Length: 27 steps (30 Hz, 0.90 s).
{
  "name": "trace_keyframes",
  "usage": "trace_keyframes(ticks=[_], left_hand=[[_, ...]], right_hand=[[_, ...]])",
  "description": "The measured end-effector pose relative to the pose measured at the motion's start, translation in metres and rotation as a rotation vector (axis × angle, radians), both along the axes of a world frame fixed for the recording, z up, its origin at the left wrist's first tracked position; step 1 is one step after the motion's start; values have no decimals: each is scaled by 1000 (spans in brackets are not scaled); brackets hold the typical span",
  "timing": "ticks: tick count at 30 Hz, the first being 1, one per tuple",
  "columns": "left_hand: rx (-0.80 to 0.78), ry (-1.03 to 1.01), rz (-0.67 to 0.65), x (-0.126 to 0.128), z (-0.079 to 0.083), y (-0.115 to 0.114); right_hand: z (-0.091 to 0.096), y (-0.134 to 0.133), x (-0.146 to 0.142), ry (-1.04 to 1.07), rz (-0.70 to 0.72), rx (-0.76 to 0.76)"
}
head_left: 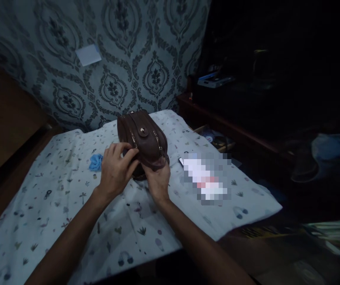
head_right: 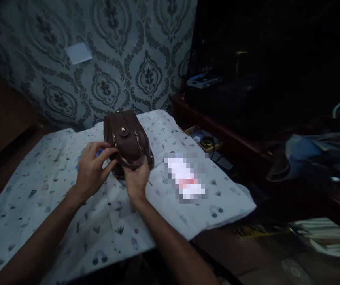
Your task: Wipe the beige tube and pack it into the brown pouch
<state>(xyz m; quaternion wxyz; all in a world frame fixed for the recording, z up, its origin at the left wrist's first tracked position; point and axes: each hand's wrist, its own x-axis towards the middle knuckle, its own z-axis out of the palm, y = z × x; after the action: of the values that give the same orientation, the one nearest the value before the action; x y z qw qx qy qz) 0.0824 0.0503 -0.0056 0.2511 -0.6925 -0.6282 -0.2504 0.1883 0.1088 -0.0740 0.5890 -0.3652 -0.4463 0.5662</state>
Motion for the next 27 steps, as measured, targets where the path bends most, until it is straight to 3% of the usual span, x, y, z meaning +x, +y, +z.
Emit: trace_keyframes(ticks=[3, 8, 11, 19, 27], left_hand=[[55, -71, 22, 4, -2, 2], [86, -402, -83, 8, -4, 5], [91, -492, -125, 9, -5, 4], [35, -445, -125, 12, -9, -2], [-3, -377, -172, 10, -13, -6]], right_hand=[[-3, 1, 0, -75, -40, -13], [-4, 0, 1, -89, -43, 13], [-3, 0, 1, -83, -35, 22], [-8, 0, 3, -35, -3, 9], [-7, 2, 10, 60, 131, -40]])
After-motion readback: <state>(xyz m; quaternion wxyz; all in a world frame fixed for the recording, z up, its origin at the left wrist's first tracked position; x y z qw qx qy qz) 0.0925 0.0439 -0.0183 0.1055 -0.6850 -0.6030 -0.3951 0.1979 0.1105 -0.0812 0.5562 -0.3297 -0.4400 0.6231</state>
